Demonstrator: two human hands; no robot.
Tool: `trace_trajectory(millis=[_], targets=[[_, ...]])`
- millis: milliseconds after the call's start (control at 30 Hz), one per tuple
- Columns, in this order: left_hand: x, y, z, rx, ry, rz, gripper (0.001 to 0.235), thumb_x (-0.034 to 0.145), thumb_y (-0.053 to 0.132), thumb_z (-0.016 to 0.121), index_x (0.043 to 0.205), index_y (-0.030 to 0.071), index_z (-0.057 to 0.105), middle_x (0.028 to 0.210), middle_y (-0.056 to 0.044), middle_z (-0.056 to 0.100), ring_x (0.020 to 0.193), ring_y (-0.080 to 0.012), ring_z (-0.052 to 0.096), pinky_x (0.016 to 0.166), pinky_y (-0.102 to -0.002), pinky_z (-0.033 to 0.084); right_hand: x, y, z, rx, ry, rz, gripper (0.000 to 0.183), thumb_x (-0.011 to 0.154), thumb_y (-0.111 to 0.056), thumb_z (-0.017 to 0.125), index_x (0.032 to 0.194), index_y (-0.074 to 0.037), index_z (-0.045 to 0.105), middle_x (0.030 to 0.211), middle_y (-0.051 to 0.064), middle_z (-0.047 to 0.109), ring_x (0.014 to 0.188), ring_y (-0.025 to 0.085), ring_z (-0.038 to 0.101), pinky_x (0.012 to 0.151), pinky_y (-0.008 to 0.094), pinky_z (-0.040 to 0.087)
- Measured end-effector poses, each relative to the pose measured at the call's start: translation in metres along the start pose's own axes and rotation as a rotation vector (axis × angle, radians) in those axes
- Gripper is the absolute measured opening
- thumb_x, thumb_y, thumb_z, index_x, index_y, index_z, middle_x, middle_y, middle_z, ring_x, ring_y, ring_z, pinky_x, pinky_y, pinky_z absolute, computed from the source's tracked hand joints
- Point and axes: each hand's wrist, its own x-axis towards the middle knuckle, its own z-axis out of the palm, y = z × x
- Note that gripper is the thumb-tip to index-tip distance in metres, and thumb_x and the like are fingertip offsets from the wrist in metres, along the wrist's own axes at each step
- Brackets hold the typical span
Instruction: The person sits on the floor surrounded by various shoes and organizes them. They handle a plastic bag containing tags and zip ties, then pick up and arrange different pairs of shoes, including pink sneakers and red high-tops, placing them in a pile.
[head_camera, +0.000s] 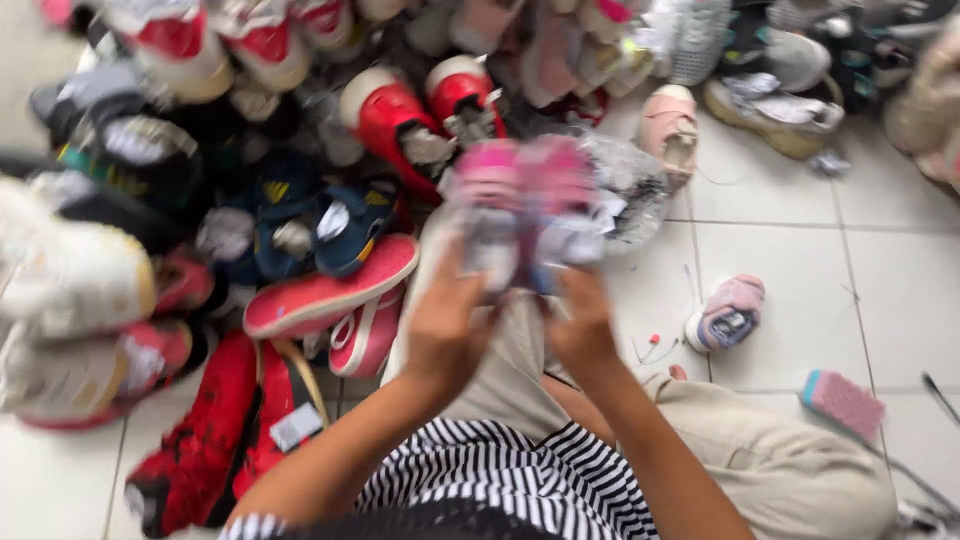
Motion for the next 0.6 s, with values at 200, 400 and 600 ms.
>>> trace_trajectory(millis=[200,400,600], targets=[[-0.005,-0.091,-0.087,0.495,-0.042,-0.099,0.038,0.107,0.037,0.078,0.117,0.000,0.075,0.150,-0.035,0.057,0.115,-0.0459,0.076,0.082,-0.046,0.060,0.050,-0.060,0.147,0.272,-0.285,-0.229,0.029,0.096,-0.009,0.063,0.125,-0.005,0.059,0.123,0.023,0.062,0.097,0.042,0.066,0.102,0.056,0.045],[-0.038,-0.163,-0.077,0.614,-0.259,-0.244,0.056,0.101,0.026,0.082,0.142,-0.004,0.059,0.145,-0.043,0.055,0.109,-0.0522,0.070,0.089,-0.051,0.057,0.042,-0.075,0.237,-0.001,-0.624,-0.118,0.058,0.101,-0.016,0.047,0.152,-0.039,0.030,0.134,0.020,0.050,0.091,0.039,0.062,0.070,0.051,0.055],[-0.048,-0.161,-0.090,0.482,-0.371,-0.445,0.083,0.091,0.019,0.080,0.157,-0.006,0.037,0.152,-0.044,0.042,0.123,-0.0586,0.060,0.095,-0.058,0.053,0.030,-0.077,0.240,0.009,-0.559,-0.179,0.086,0.105,-0.009,0.048,0.165,-0.047,-0.001,0.144,0.023,0.049,0.086,0.041,0.063,0.063,0.046,0.055]])
